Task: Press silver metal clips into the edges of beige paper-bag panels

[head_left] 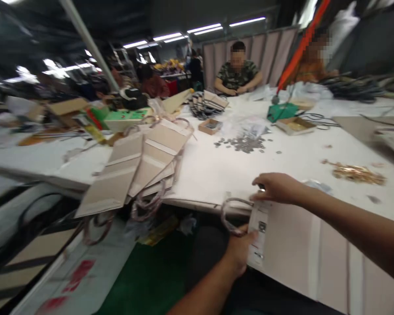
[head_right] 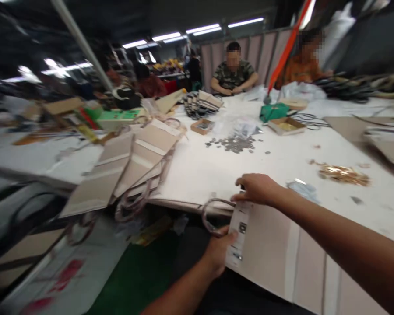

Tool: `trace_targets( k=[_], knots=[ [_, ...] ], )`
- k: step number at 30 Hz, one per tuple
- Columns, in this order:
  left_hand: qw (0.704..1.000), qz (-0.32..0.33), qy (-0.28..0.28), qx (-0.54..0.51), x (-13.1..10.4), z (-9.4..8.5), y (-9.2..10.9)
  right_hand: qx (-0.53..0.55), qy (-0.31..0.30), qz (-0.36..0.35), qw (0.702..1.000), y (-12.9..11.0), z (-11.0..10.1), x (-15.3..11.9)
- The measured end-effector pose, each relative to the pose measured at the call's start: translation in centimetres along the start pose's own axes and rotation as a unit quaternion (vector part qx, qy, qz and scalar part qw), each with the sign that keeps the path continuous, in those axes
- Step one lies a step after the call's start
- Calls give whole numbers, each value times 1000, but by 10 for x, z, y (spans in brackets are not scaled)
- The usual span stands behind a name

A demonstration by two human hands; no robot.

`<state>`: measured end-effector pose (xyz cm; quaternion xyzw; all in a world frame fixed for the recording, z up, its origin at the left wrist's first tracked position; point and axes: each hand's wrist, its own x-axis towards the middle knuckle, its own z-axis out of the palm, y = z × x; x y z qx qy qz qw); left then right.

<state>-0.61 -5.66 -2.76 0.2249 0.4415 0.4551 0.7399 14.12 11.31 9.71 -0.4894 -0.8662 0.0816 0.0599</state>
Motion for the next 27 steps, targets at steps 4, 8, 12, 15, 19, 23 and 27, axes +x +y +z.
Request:
trace_targets(
  k=[4,8,12,15,19,23,27],
  knots=[
    [999,-26,-5,-35,20,1,-2,168,233,98,953,14,-19,-44],
    [998,-25,20,-48,27,13,9,436,324,157,825,-12,-11,-75],
    [996,-26,55,-65,33,28,16,521,411,162,730,-21,27,-84],
    [994,-31,76,-68,34,35,20,536,476,164,678,-20,52,-76],
    [993,-47,83,-72,33,38,22,637,458,169,596,-20,54,-72],
    [992,-57,82,-82,33,37,22,690,454,195,528,-17,32,-79],
    [991,-63,80,-87,34,37,23,685,451,154,551,-22,32,-77]
  ],
)
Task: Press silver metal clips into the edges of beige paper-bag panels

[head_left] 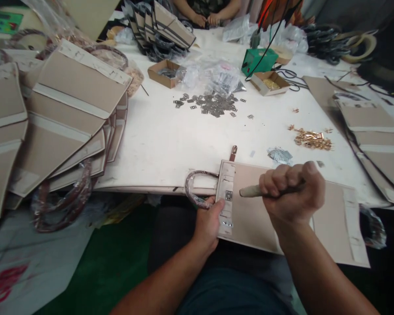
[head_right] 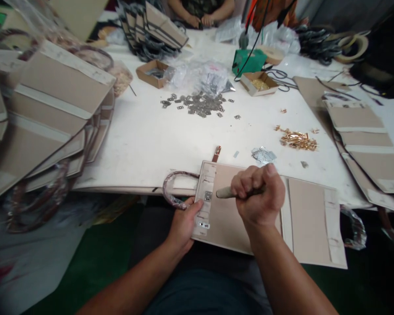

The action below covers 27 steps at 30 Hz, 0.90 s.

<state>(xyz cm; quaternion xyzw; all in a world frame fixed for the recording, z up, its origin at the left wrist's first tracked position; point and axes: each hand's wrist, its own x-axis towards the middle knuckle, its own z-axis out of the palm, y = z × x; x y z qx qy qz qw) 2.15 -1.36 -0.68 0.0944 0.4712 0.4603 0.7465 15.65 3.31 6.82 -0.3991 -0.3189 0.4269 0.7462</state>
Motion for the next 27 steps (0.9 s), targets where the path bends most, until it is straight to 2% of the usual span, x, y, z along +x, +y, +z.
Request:
trace_targets(
  k=[4,6,10,12,15,17,20,22,24,27],
  knots=[
    [1000,-3,2,-1,0,0,1,-44,-60,9,997,16,11,-4],
    [1000,-6,-2,4,1,-1,0,-72,-107,19,991,13,21,-1],
    [1000,-2,-10,11,2,-2,-2,-117,-183,-33,976,-2,39,5],
    [1000,4,-17,2,2,-2,-2,-191,-232,-34,953,-1,40,5],
    [1000,16,-18,-10,1,-2,-1,-311,-284,10,907,4,30,2],
    [1000,14,-9,-5,1,-3,-1,-301,-266,9,916,3,23,2],
    [1000,6,-6,3,2,-3,-2,-177,-222,-45,958,1,18,2],
    [1000,8,-8,3,1,-3,-2,-131,-213,-64,966,5,17,-2],
    [1000,11,-6,5,1,-2,-2,-155,-209,-54,964,11,14,-6],
    [1000,20,-12,10,0,-2,1,-257,-198,-23,946,8,2,-5]
  ],
)
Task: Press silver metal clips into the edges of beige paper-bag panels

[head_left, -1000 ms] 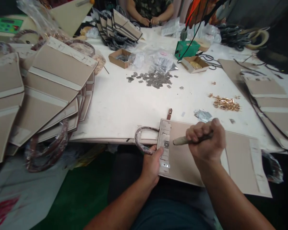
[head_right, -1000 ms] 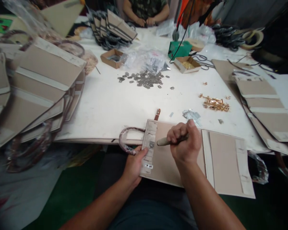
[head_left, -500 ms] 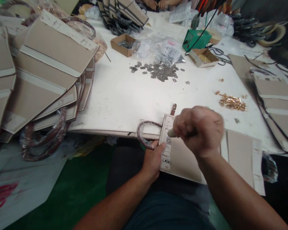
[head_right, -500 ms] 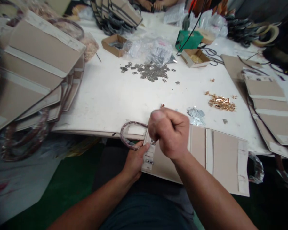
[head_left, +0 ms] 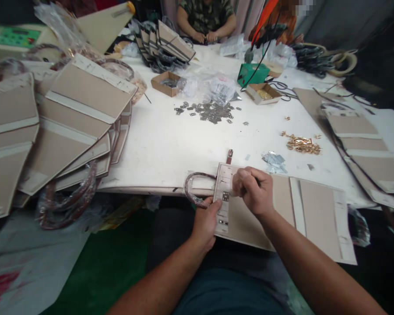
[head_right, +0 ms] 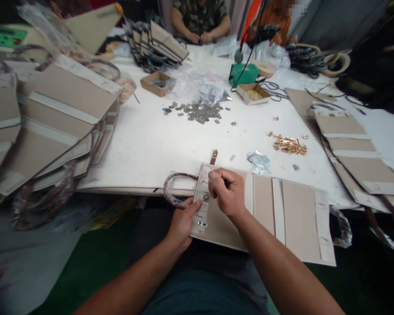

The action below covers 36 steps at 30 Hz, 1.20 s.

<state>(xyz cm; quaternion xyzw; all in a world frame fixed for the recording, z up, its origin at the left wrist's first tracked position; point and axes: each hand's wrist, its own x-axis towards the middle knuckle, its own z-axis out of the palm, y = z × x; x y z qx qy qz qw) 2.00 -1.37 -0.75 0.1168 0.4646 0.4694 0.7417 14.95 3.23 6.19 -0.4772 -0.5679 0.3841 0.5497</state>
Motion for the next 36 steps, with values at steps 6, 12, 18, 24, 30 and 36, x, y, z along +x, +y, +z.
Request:
trace_targets(
  k=[6,12,18,24,30,36],
  knots=[
    [1000,-17,-2,-19,-12,-1,-3,-349,-81,93,929,-1,-42,10],
    [999,-41,11,-8,-21,-10,-6,-509,-102,97,849,30,-34,8],
    [998,-48,12,28,-12,-27,4,-543,-92,78,831,30,-11,5],
    [996,-68,10,55,-11,-26,10,-547,-104,92,825,25,-3,13],
    [947,74,54,309,-28,-65,41,-523,-101,108,839,25,-8,24],
    [608,498,85,613,-13,-63,88,-520,-95,97,843,29,-7,24]
  ],
)
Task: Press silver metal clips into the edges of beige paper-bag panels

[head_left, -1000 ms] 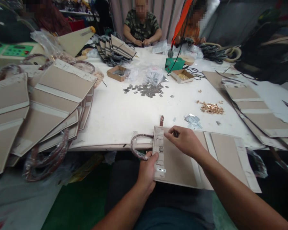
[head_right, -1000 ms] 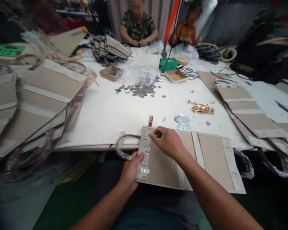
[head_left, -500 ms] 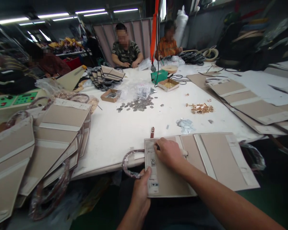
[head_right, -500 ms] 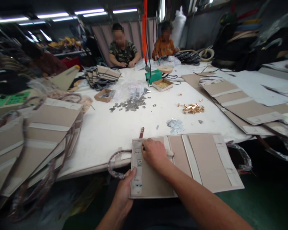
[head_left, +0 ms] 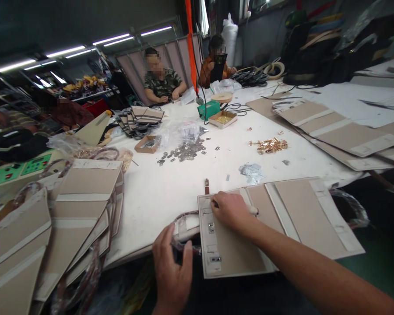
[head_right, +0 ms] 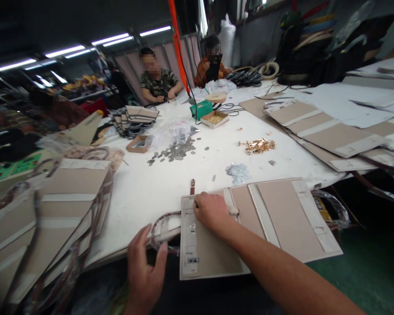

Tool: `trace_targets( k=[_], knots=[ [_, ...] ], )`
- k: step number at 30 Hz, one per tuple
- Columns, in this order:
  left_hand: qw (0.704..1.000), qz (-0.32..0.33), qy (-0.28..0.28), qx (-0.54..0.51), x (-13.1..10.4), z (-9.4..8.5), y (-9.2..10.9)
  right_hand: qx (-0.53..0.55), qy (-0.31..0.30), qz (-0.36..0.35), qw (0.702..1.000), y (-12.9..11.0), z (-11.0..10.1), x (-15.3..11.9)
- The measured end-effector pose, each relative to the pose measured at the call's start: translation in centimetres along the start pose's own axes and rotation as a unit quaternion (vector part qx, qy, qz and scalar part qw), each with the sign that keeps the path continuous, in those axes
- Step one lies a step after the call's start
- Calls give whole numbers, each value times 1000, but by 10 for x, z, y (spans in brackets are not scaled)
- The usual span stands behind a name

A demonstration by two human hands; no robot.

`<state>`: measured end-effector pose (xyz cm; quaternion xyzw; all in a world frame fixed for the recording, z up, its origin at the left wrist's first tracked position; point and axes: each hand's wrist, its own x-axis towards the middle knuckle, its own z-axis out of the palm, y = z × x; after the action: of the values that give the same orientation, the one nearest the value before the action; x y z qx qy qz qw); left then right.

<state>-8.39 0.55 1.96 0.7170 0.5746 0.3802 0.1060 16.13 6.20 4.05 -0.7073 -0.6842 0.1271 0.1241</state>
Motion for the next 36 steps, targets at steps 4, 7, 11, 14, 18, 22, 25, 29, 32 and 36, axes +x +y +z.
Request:
trace_targets(
  k=[4,7,11,14,18,22,25,29,32,36],
  knots=[
    [960,192,-182,86,45,34,13,-15,5,-10,1000,-2,2,-5],
    [937,193,-258,137,63,51,14,-24,3,-27,999,-2,4,-8],
    [924,197,-275,180,66,53,11,-41,1,-49,998,-2,8,-13],
    [920,202,-276,189,65,51,10,-49,-6,-57,997,-3,9,-16],
    [923,216,-255,189,64,54,6,-58,-22,-61,996,-4,7,-16],
    [922,238,-234,197,62,57,1,-59,-36,-73,995,-5,6,-14],
    [916,250,-236,206,63,56,0,-58,-48,-80,994,-6,8,-14],
    [915,250,-236,212,64,53,2,-55,-57,-89,993,-5,4,-12],
    [923,231,-227,209,62,52,2,-21,-60,-86,994,10,-12,2],
    [934,210,-225,183,59,53,1,-28,-18,40,999,49,-40,42]
  ],
)
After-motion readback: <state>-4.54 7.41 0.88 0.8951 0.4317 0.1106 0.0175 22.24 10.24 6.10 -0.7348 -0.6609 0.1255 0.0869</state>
